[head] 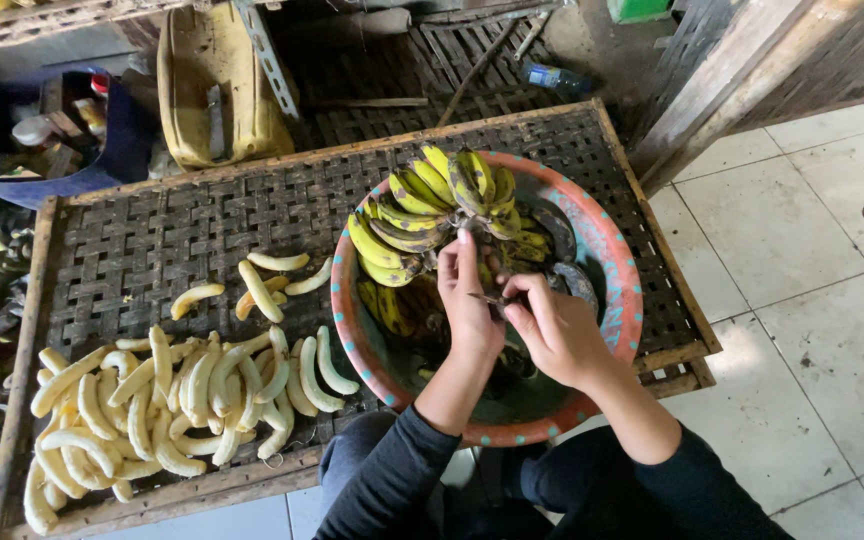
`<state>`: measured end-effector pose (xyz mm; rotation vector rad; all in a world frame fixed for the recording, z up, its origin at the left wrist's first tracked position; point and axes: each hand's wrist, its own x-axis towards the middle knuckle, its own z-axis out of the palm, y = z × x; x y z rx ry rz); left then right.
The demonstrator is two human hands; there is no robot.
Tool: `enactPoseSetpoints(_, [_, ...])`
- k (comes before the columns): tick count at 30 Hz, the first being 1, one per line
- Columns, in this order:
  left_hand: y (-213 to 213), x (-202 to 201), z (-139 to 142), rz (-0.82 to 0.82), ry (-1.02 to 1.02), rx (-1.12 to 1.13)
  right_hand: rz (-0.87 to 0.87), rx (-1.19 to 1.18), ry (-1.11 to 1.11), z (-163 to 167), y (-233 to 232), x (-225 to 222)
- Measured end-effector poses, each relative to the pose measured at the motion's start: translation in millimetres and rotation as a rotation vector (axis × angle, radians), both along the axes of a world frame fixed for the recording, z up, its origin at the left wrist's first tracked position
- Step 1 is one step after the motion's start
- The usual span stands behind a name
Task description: The person sits at a slatted wooden table and peels ripe bananas with a small knife, cutting the peel and pulling it off by hand. Peeled bananas are placed on the table beside a large basin holding unpeeled bananas and discarded peels.
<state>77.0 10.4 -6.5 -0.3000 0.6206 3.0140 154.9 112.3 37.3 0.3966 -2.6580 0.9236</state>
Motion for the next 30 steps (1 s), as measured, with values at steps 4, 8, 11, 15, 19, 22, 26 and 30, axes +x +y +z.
enactPoseSetpoints(4, [-10.6,-9.7,-9.3,-0.411,0.265,-0.29,-0.047,-0.183,-0.157,12.8,19.5,-6.1])
enactPoseSetpoints(8, [-13.3,-15.1,-16.9,-0.46,0.194,-0.275,-0.033,-0.245,-0.091,32.9,36.7,-3.8])
enactPoseSetpoints(11, [-19.5,-21.8,-17.5,-0.353,0.121,-0.187,0.114,-0.16,0.043,43.5,34.1,2.0])
enactPoseSetpoints(15, [-22.8,-21.4,-18.3,-0.274,0.094,-0.04,0.007,0.077,0.043,38.2,3.9,7.2])
enactPoseSetpoints(19, [-19.0,-22.8,-20.1,-0.148,-0.025,0.048,0.064,0.249,0.133,31.5,-13.7,10.9])
enactPoseSetpoints(22, [-17.7,-22.7,-22.7,-0.103,-0.054,0.071,0.058,0.305,0.23,26.4,-17.8,8.7])
enactPoseSetpoints(26, [-17.7,-19.5,-24.3,-0.066,-0.05,0.063,-0.022,0.396,0.268,18.5,-22.7,4.4])
enactPoseSetpoints(30, [-17.1,-17.1,-19.6,-0.056,-0.066,0.095,-0.035,0.387,0.354,13.8,-28.4,-0.3])
